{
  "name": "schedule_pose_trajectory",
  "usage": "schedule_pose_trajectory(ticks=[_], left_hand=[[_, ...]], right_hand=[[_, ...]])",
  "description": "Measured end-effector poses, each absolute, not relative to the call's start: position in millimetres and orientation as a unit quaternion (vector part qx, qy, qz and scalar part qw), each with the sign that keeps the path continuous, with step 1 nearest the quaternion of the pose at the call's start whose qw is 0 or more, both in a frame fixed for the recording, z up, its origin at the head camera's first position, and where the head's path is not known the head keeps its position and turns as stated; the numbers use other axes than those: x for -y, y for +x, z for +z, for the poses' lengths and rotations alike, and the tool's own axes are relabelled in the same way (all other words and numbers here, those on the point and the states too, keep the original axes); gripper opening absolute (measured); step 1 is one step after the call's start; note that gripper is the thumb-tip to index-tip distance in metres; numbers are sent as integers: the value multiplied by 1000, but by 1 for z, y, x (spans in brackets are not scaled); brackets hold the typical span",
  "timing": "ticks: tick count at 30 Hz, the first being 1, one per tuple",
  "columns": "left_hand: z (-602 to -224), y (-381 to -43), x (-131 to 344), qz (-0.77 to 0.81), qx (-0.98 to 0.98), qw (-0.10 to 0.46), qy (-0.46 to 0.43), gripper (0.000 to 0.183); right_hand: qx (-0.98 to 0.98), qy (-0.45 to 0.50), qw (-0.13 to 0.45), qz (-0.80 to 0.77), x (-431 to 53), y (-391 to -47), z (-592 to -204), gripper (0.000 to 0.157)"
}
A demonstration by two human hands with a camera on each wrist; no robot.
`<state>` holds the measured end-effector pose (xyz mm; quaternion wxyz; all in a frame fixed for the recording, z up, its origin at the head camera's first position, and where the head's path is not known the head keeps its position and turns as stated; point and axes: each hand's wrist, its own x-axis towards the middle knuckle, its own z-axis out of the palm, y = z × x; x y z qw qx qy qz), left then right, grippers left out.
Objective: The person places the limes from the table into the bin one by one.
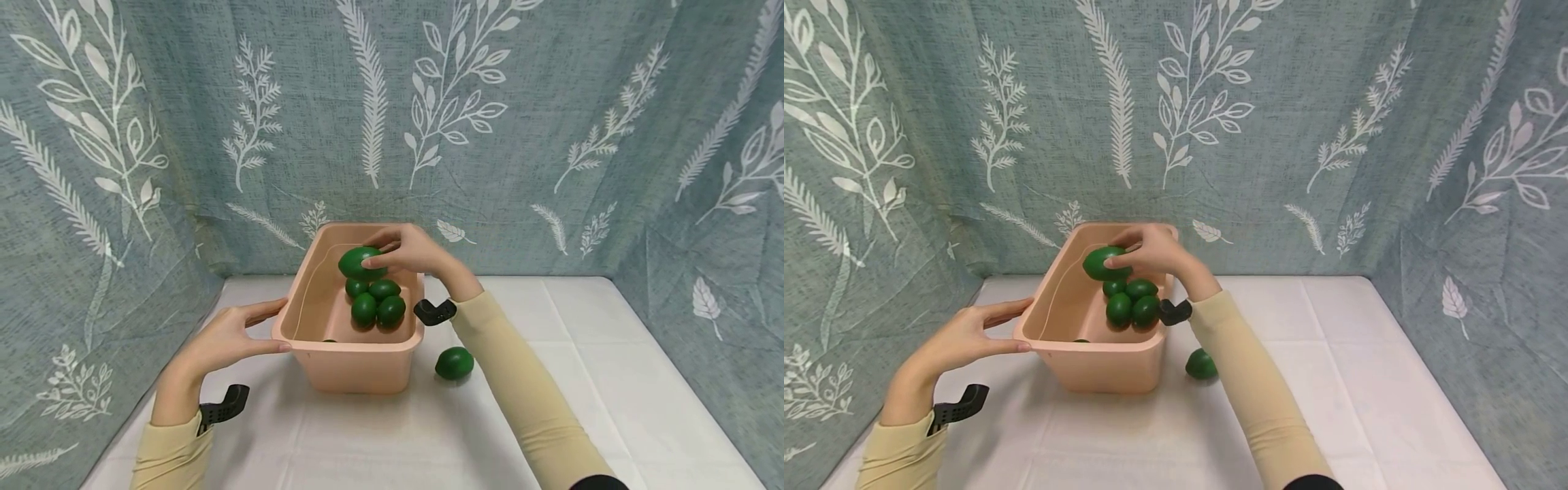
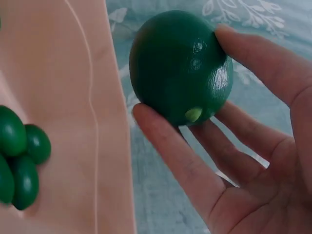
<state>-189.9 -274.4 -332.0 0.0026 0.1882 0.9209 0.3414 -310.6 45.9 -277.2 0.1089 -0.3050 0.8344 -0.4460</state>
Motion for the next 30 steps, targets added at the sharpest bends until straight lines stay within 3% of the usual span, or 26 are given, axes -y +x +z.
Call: schedule_pose_trajectory(ticks=[9,30], left_hand=[[-332,-189,274,344,-920,8,187,76],[-332,-190,274,347,-919,4,189,75]], right_hand=[[-839,-318,91,-431,-47,-312,-285,40],[-847,-227,76,-474,-136,-284,-330,49]])
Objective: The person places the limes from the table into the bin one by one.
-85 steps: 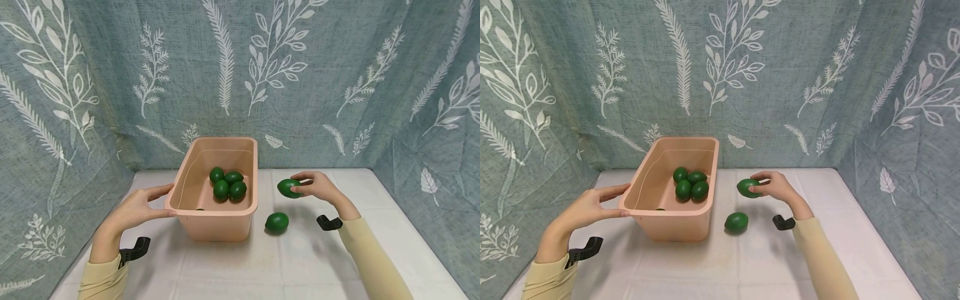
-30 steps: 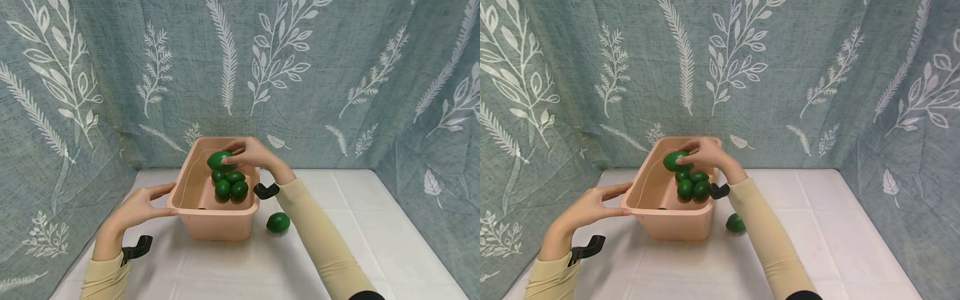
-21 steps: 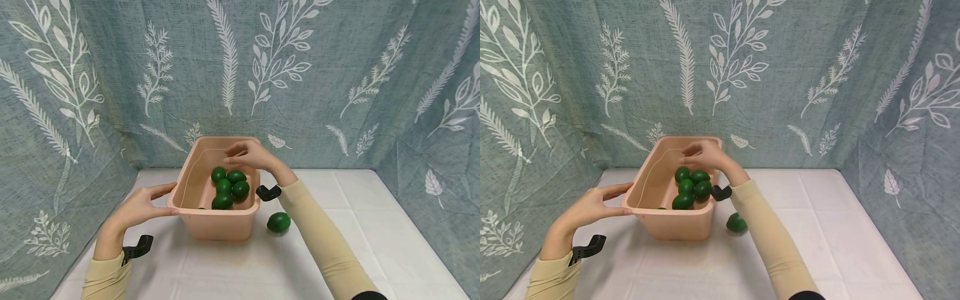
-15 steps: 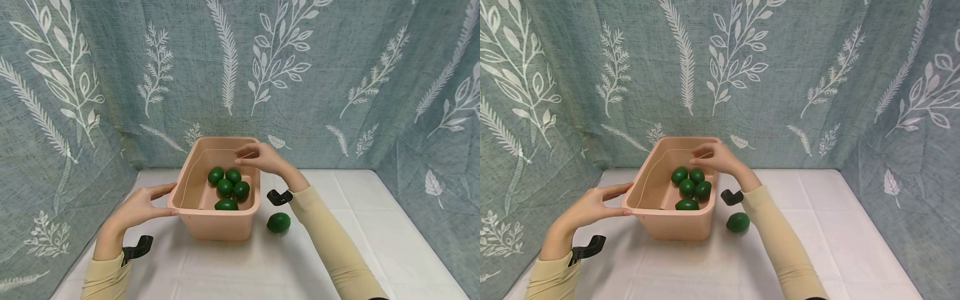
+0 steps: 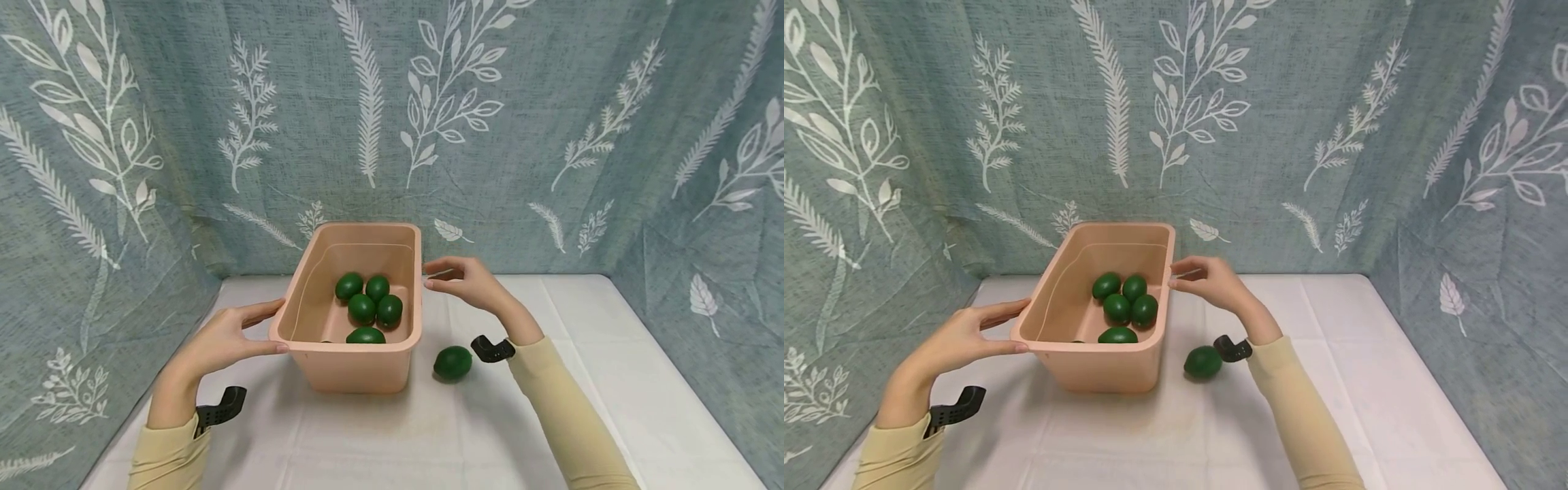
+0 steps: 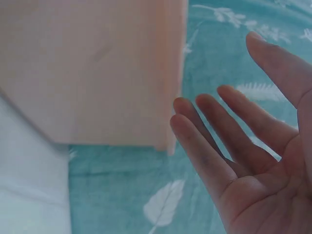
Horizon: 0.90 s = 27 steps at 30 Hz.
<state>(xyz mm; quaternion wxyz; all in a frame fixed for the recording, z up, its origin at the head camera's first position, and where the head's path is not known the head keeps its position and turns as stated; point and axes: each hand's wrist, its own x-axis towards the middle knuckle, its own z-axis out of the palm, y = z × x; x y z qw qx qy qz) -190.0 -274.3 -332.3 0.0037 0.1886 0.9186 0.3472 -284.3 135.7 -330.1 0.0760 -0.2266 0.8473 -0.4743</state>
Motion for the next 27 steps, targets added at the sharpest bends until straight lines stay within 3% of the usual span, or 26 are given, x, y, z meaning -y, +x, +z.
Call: schedule_pose_trajectory(ticks=[16,27], left_hand=[[-332,-191,273,349,-917,5,192,73],[-334,-192,274,345,-921,7,183,76]], right_hand=[[-863,-182,79,-465,-176,-270,-393,46],[-863,-167,113,-464,-192,-258,-432,56]])
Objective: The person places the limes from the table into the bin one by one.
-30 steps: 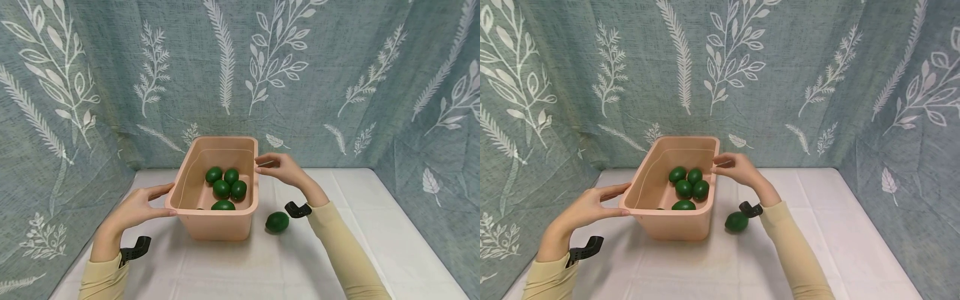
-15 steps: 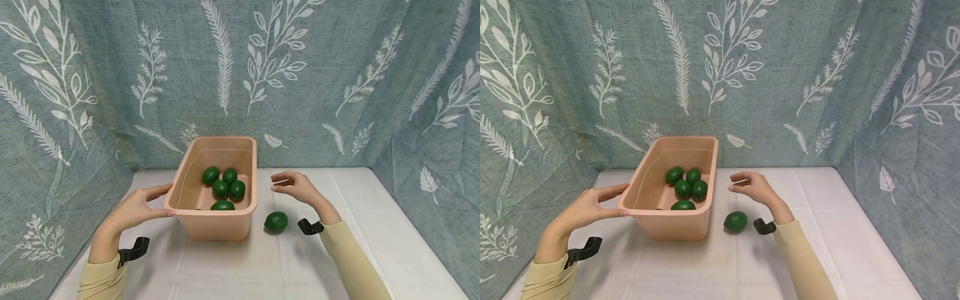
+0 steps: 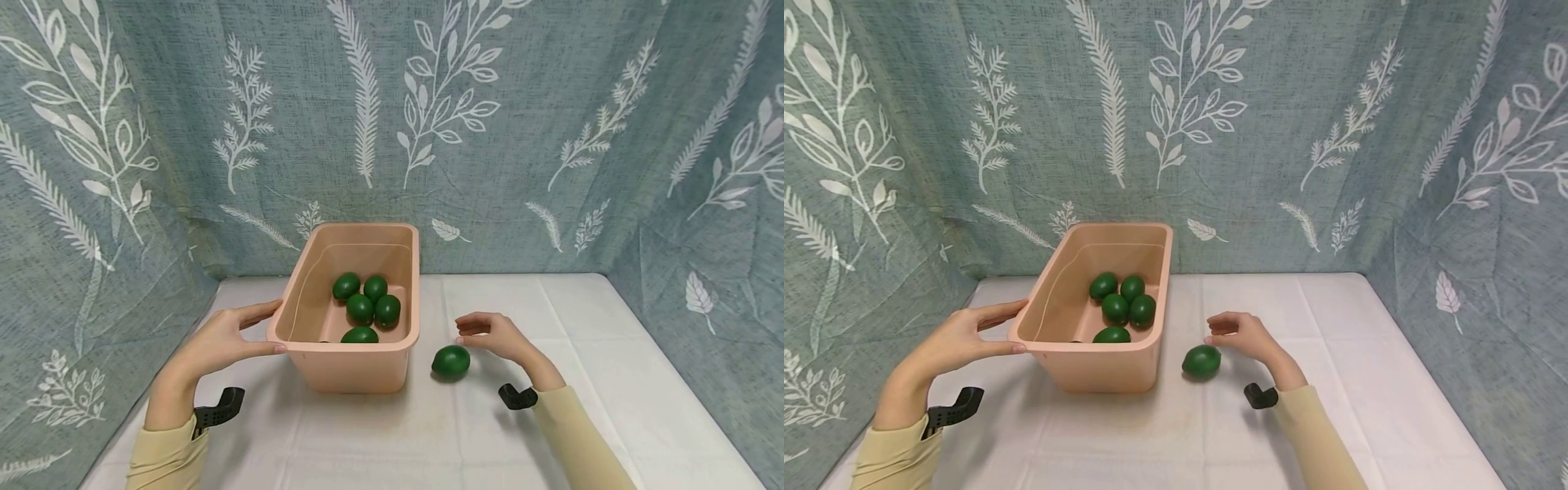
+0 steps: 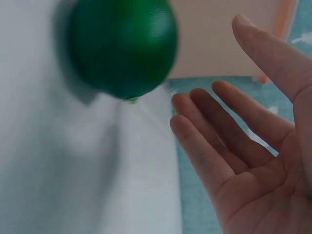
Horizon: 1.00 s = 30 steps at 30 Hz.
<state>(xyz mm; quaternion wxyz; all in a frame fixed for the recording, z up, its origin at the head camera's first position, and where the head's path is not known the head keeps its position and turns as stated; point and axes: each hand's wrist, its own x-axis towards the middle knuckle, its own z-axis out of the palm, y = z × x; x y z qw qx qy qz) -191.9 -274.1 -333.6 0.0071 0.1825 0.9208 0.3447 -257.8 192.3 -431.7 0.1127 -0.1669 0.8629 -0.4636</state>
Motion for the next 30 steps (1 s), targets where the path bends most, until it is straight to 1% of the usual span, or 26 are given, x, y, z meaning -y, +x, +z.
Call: schedule_pose_trajectory(ticks=[9,15,20,30], left_hand=[[-333,-190,274,357,-913,12,197,74],[-333,-190,274,356,-914,10,194,74],[-333,-190,274,353,-915,12,194,74],[-335,-190,275,348,-916,6,198,73]], right_hand=[[-852,-191,143,-465,-197,-246,-455,58],[-843,-200,150,-477,-194,-242,-463,57],[-848,-198,145,-469,-191,-241,-465,56],[-861,-173,128,-461,-187,-241,-468,49]])
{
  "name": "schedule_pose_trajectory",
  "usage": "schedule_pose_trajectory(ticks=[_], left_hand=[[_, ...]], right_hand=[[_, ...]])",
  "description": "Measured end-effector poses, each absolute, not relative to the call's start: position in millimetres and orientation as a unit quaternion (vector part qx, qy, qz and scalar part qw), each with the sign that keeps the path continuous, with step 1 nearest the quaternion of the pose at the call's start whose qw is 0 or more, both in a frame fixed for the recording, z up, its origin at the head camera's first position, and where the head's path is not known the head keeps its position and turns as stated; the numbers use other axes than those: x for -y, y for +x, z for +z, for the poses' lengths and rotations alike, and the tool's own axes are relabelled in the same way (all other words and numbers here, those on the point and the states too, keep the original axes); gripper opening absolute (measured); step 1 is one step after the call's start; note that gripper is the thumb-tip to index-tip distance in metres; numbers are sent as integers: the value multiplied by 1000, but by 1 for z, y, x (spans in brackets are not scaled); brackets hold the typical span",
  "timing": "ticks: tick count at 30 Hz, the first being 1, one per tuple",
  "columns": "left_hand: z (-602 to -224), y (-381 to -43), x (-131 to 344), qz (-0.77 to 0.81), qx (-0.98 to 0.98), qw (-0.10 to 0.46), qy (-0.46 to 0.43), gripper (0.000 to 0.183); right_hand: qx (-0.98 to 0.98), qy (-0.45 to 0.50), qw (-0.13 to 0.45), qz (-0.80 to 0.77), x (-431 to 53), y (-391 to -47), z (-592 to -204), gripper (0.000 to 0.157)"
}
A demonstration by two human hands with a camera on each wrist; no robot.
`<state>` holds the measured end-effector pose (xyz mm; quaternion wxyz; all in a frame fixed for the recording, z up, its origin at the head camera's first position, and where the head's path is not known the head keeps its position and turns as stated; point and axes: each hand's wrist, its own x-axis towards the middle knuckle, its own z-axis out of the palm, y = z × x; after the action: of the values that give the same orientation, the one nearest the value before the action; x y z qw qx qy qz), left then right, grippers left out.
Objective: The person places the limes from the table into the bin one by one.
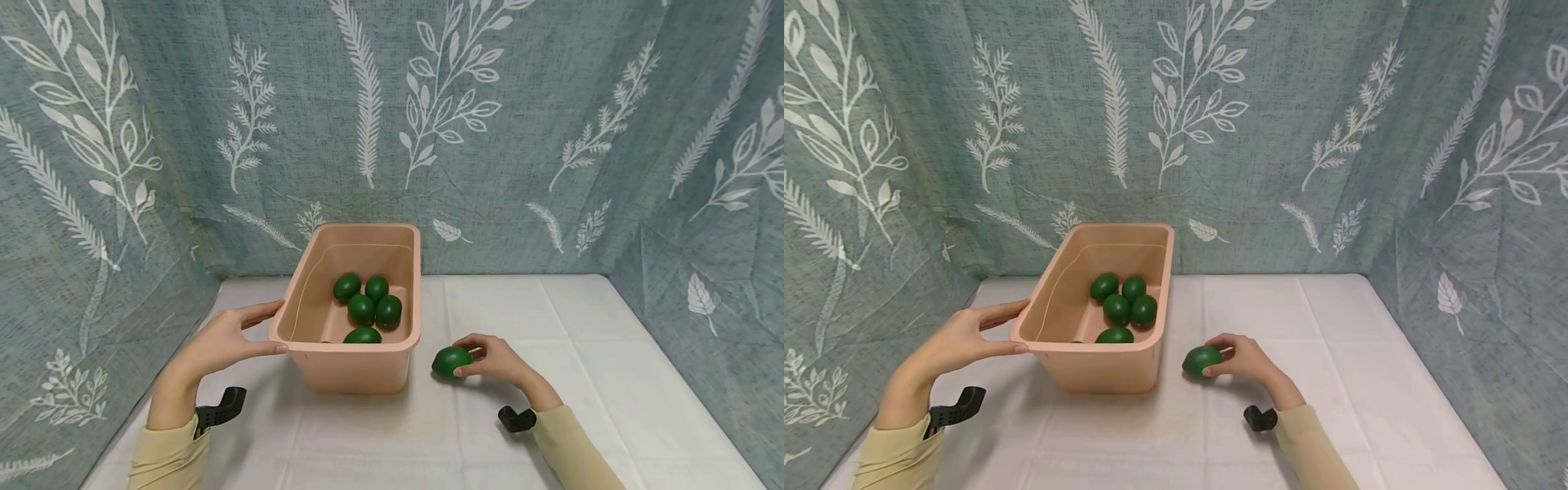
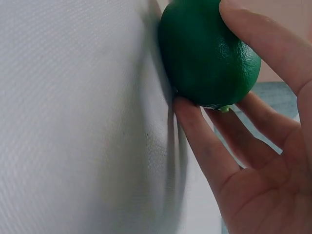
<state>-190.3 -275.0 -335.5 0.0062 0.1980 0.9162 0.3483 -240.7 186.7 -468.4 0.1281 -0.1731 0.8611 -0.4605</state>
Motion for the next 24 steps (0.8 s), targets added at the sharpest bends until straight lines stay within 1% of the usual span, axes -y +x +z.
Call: schedule_pose_trajectory(ticks=[10,19,24], left_hand=[[-335,-192,274,352,-915,13,196,74],[-334,-191,275,355,-914,15,194,75],[-334,-192,274,351,-916,11,193,75]], right_hand=[[-864,-151,111,-468,-187,-237,-460,50],[-860,-165,91,-474,-189,-242,-433,47],[-861,-171,81,-473,-188,-247,-414,48]])
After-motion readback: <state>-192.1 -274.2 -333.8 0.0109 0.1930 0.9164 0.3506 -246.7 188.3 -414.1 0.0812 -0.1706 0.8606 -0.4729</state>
